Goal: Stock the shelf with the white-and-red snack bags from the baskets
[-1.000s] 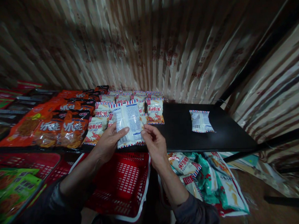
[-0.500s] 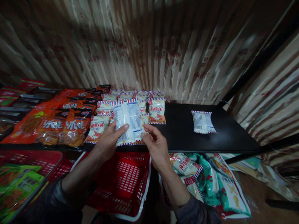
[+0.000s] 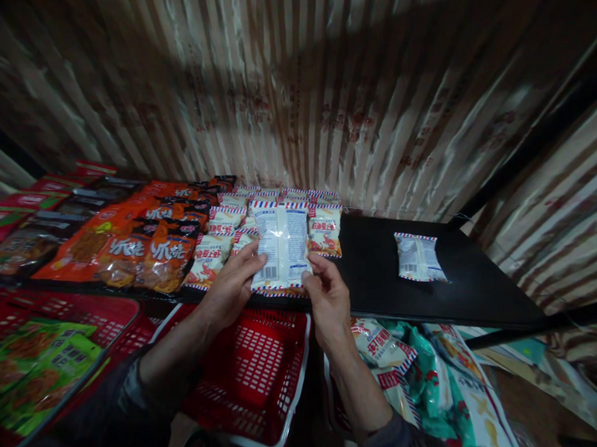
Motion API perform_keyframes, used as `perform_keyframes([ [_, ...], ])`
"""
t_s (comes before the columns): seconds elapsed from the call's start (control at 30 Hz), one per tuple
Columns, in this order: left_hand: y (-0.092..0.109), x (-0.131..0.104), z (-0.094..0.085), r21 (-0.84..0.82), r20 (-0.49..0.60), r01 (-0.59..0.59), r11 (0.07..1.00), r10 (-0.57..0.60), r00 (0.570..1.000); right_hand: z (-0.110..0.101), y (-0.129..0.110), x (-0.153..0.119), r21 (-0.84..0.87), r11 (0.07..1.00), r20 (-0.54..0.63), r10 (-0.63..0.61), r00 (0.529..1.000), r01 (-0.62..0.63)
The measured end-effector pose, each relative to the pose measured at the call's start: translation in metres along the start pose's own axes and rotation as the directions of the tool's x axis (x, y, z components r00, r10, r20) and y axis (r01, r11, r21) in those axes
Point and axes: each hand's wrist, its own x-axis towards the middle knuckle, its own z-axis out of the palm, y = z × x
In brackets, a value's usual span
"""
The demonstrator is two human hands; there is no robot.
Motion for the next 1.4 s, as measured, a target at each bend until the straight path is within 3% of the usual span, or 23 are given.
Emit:
perform_keyframes([
  [0.23,-0.0036,0.0,-0.0012,0.041,0.046,-0.037,0.998,0.035,0.998,-0.0012,0.002,-0.0004,-0.009,1.0,0.014,-0.005,1.0,0.005],
  [0.47,-0.0096,0.0029,-0.0051,0.032,-0.005,-0.034,0.999,0.034,0.999,-0.001,0.0048,0.0016,-0.037,0.999,0.0,-0.017,1.0,0.017],
  [0.87,-0.0071,0.0035,-0.0026,0.058,0.023,-0.04,0.998,0.038,0.999,-0.0013,0.0044,0.0007,-0.069,0.997,0.006,-0.017,1.0,0.018],
  [1.07,-0.0045,0.0049,-0.0018,0.074,-0.071,-0.016,0.997,0.021,0.997,-0.0005,0.0055,-0.0008,-0.087,0.996,0.045,0.005,0.999,-0.001],
  [1.4,-0.0066,0.0053,-0.0019,0.049,-0.094,-0.063,0.997,0.067,0.993,-0.0001,0.006,-0.0002,-0.123,0.992,0.046,0.024,0.999,-0.018],
])
